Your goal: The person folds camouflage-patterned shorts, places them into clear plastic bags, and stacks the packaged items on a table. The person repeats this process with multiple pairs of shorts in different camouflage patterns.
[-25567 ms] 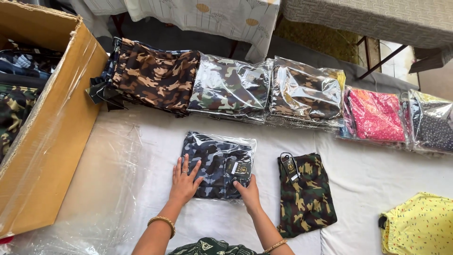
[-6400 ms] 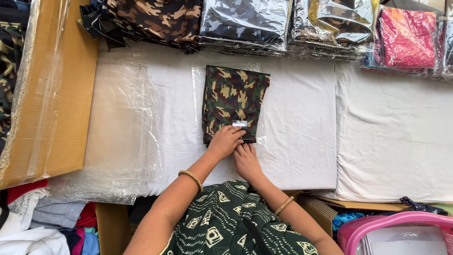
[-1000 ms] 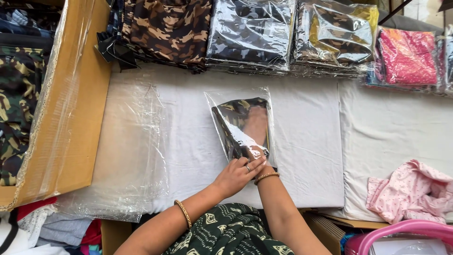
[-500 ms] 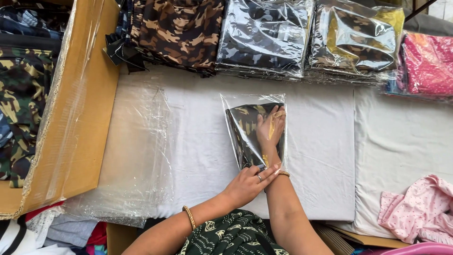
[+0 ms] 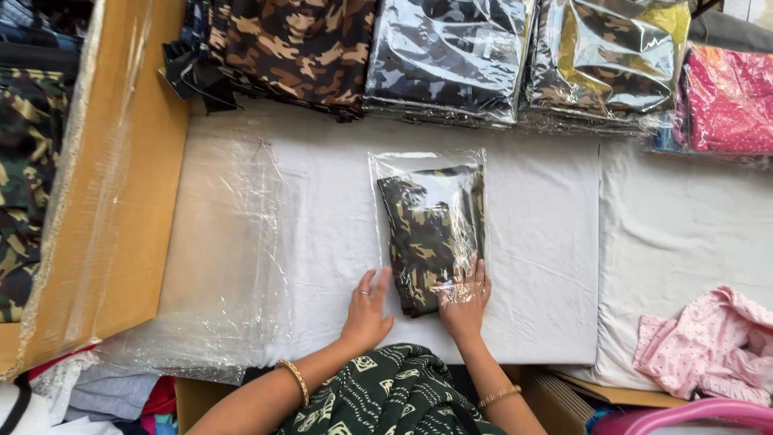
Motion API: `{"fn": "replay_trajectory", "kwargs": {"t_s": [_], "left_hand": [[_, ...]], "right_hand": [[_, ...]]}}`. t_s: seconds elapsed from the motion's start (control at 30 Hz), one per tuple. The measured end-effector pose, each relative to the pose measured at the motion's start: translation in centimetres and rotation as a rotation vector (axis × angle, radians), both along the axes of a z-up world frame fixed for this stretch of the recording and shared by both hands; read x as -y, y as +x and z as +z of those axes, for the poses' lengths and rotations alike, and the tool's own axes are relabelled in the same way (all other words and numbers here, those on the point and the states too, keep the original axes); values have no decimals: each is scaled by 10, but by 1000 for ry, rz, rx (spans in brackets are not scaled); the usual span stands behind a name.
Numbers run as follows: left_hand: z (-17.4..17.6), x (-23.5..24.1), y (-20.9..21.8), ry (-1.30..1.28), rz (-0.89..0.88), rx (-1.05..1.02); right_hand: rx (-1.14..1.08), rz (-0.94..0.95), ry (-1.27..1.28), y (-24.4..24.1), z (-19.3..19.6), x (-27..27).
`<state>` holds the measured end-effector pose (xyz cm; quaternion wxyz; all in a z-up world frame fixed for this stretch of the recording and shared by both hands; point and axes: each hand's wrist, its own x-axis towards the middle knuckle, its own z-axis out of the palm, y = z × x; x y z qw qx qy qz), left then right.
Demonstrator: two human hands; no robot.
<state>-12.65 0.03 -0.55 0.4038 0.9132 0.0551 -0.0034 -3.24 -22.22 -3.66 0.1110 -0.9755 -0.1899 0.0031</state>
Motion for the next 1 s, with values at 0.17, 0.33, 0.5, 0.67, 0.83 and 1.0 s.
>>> {"fn": "replay_trajectory", "kwargs": {"t_s": [0.17, 0.33, 0.5, 0.67, 0.83, 1.0], "left_hand": [[-33, 11, 1, -474, 188, -496], [-43, 7, 2, -561, 249, -560], [-49, 8, 2, -485, 239, -563], [-53, 6, 4, -454, 247, -545], [-53, 6, 3, -428, 246, -530], [-41, 4, 3, -434, 250, -514]], "right_hand": [[8, 70, 30, -5, 4, -11], [29, 340, 27, -15, 26, -15], [75, 353, 78, 16, 12, -41], [68, 327, 56, 22, 14, -50], [36, 323, 75, 21, 19, -46], [-17, 355, 112, 21, 31, -41]]}}
